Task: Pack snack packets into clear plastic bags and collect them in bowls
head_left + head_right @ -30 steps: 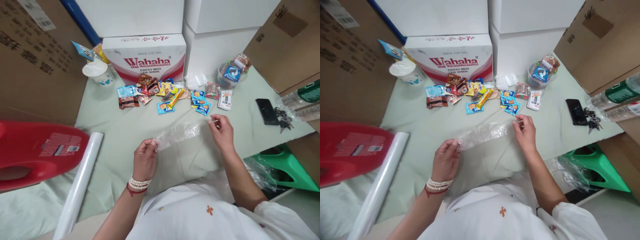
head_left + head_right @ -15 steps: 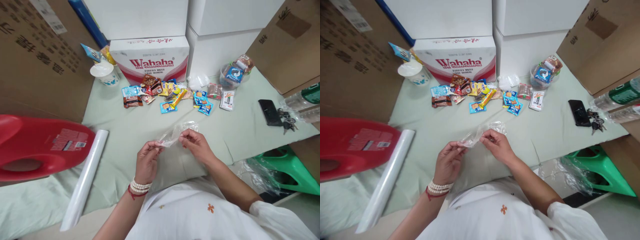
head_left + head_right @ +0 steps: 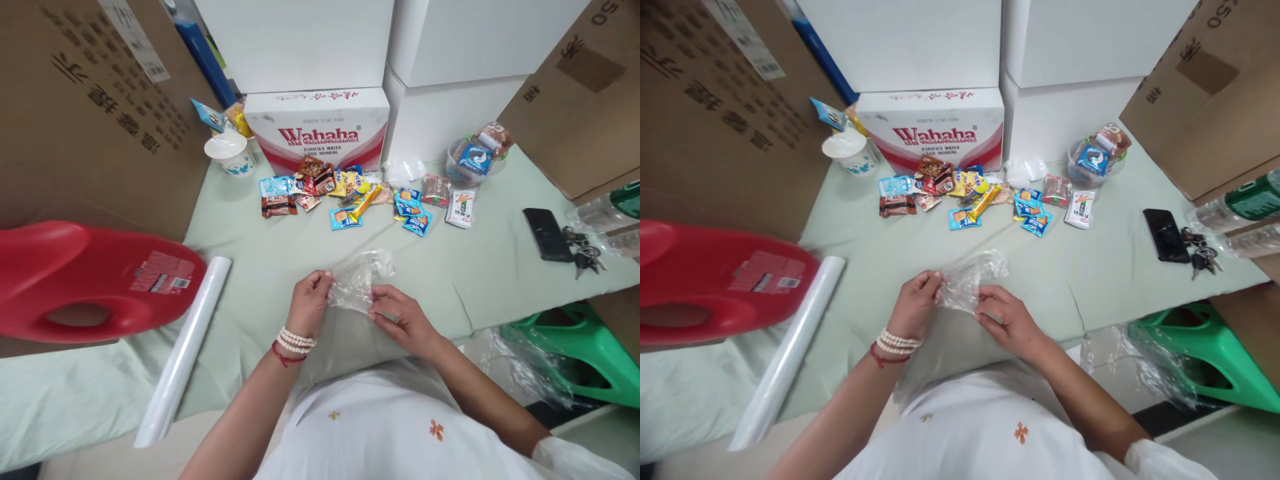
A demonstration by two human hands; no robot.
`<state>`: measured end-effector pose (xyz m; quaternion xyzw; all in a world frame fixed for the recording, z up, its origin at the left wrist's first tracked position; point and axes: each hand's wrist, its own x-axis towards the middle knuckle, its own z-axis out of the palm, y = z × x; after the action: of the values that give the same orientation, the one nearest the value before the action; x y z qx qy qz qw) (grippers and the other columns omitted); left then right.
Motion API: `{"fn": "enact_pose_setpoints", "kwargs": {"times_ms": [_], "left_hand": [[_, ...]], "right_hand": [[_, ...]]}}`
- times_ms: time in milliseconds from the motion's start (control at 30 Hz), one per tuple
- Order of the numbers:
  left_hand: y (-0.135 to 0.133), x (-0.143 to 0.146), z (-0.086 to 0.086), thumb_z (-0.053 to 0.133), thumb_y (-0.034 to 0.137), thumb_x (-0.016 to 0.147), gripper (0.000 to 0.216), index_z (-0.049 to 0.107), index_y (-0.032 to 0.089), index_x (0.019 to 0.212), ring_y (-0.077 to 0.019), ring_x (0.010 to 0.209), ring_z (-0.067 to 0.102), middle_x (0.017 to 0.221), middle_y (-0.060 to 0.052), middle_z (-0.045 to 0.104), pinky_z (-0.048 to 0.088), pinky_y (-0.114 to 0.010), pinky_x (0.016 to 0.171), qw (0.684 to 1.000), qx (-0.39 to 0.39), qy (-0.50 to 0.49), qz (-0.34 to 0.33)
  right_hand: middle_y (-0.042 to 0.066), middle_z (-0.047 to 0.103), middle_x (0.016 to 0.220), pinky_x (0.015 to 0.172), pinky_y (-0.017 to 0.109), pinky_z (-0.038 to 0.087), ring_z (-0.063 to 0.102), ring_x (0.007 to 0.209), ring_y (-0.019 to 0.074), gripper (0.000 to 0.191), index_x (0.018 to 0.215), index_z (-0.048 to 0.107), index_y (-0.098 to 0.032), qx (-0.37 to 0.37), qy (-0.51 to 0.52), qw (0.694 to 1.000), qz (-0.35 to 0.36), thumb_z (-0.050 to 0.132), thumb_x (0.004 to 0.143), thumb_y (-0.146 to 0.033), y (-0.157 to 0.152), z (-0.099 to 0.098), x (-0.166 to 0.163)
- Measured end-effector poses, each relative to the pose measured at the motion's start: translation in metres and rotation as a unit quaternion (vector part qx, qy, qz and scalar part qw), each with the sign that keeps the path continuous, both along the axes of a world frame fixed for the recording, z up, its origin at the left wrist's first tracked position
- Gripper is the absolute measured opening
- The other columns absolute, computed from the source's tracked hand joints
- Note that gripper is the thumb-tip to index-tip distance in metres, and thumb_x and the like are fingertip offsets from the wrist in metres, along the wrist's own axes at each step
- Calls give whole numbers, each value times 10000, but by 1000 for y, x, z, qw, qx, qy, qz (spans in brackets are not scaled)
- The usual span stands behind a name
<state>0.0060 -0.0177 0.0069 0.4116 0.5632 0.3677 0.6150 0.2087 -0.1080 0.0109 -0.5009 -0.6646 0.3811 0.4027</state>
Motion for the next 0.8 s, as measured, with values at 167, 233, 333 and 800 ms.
{"fn": "enact_pose_setpoints", "kwargs": {"times_ms": [167, 233, 333, 800], "left_hand": [[-7, 5, -2, 792, 642, 714, 479, 675, 190, 826, -70, 467, 288, 532, 90, 397, 198, -220, 436, 992, -6, -73, 102], [-10, 6, 1, 784, 642, 729, 484, 718, 189, 886, -76, 475, 295, 541, 85, 389, 204, -226, 434, 992, 6, -67, 110], [-17, 10, 6, 744, 649, 779, 527, 768, 186, 1029, -87, 488, 303, 559, 73, 394, 223, -237, 443, 994, 18, -50, 91], [-32, 9, 5, 746, 508, 801, 460, 591, 191, 1095, -67, 555, 445, 845, 13, 639, 328, -192, 479, 994, -15, -66, 88]], "right_hand": [[44, 693, 874, 659, 294, 498, 632, 726, 172, 177, 897, 695, -228, -95, -71, 989, -83, 570, 982, -319, -7, 1, 17], [41, 671, 846, 648, 299, 478, 598, 697, 171, 181, 901, 684, -227, -63, -95, 982, -152, 556, 992, -318, -4, 12, 19], [55, 655, 900, 676, 305, 486, 610, 764, 184, 138, 1003, 678, -239, 29, -91, 984, -149, 562, 1003, -315, 3, 28, 7], [-12, 583, 752, 555, 252, 367, 451, 595, 127, 250, 898, 634, -229, -150, 187, 961, -135, 680, 899, -475, 28, -2, -29]]}}
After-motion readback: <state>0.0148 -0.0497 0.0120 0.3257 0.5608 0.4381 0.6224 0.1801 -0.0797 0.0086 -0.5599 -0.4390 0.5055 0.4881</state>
